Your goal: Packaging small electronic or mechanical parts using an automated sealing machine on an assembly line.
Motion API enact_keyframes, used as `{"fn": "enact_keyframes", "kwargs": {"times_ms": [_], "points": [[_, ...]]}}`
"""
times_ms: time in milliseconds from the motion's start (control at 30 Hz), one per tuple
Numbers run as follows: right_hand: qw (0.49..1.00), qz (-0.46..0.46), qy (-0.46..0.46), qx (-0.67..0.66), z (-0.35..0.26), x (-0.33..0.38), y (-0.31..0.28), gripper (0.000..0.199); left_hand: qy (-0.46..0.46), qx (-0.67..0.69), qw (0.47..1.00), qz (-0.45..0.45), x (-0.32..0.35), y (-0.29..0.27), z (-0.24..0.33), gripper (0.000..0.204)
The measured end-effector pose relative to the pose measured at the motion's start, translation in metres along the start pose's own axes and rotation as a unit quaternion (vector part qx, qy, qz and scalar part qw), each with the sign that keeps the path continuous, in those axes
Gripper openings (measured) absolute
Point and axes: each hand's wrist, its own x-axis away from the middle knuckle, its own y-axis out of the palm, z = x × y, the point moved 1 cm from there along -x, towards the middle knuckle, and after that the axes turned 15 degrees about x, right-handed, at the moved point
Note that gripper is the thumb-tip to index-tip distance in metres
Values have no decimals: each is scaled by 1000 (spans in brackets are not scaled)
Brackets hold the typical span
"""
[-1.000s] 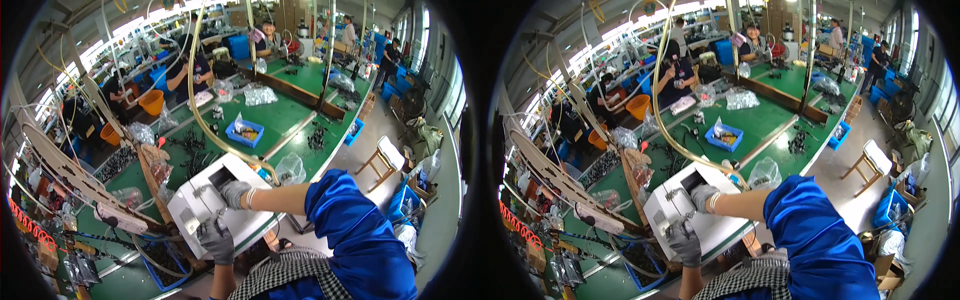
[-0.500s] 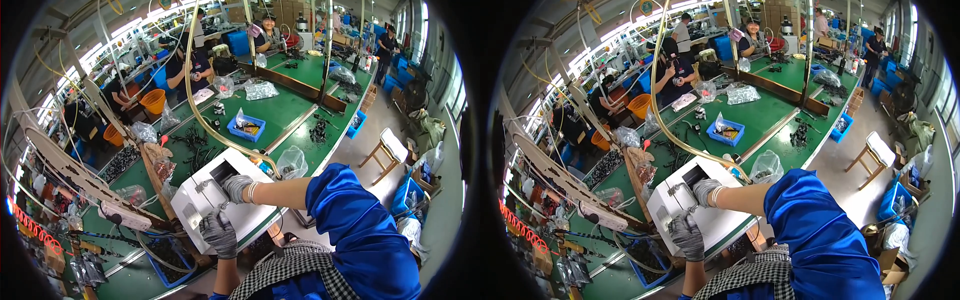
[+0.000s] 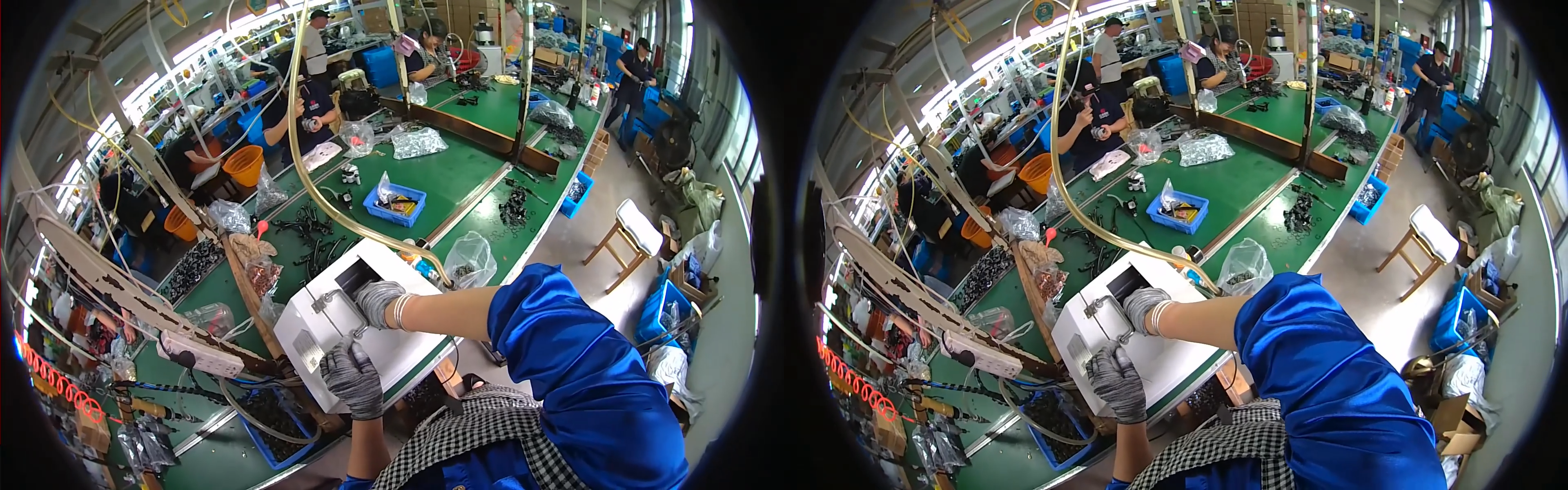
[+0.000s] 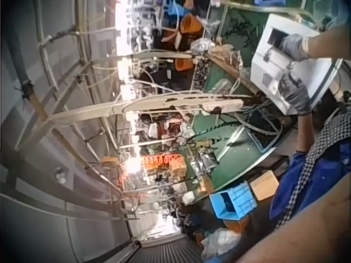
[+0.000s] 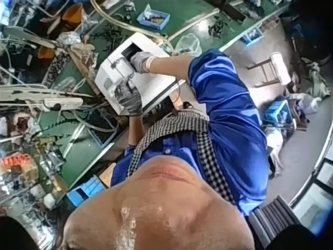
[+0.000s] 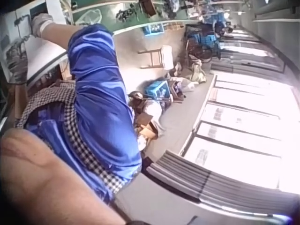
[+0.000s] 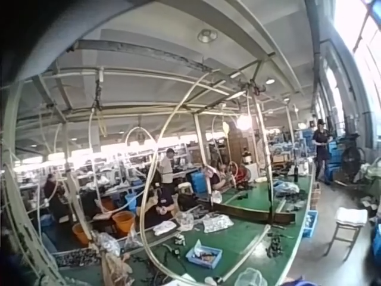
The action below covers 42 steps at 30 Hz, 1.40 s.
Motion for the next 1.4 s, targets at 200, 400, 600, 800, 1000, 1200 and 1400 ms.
{"fn": "enact_keyframes", "kwargs": {"times_ms": [200, 400, 600, 800, 1000, 1200, 1400], "points": [[998, -8, -49, 25, -2, -2, 3, 15, -6, -12, 1000, -7, 6, -8, -1, 12], [997, -73, 22, -34, 20, -44, 35, 32, 45, -80, 996, -16, 8, -1, -9, 15], [968, -234, -21, -84, 16, -11, -58, 16, -48, -107, 992, -40, 5, -4, -17, 18], [928, -276, 74, -240, 39, 17, -56, 7, 3, -32, 999, -14, 1, 4, -16, 18], [915, -74, 6, -396, 50, 96, -67, 10, -33, -16, 999, -22, 6, -5, -13, 17], [798, -42, 31, -600, 74, 147, -58, 12, -195, 284, 938, -46, 5, 7, 17, 26], [691, 72, 28, -718, 81, 193, -38, 13, -397, 568, 714, -101, -13, 44, 87, 34]]}}
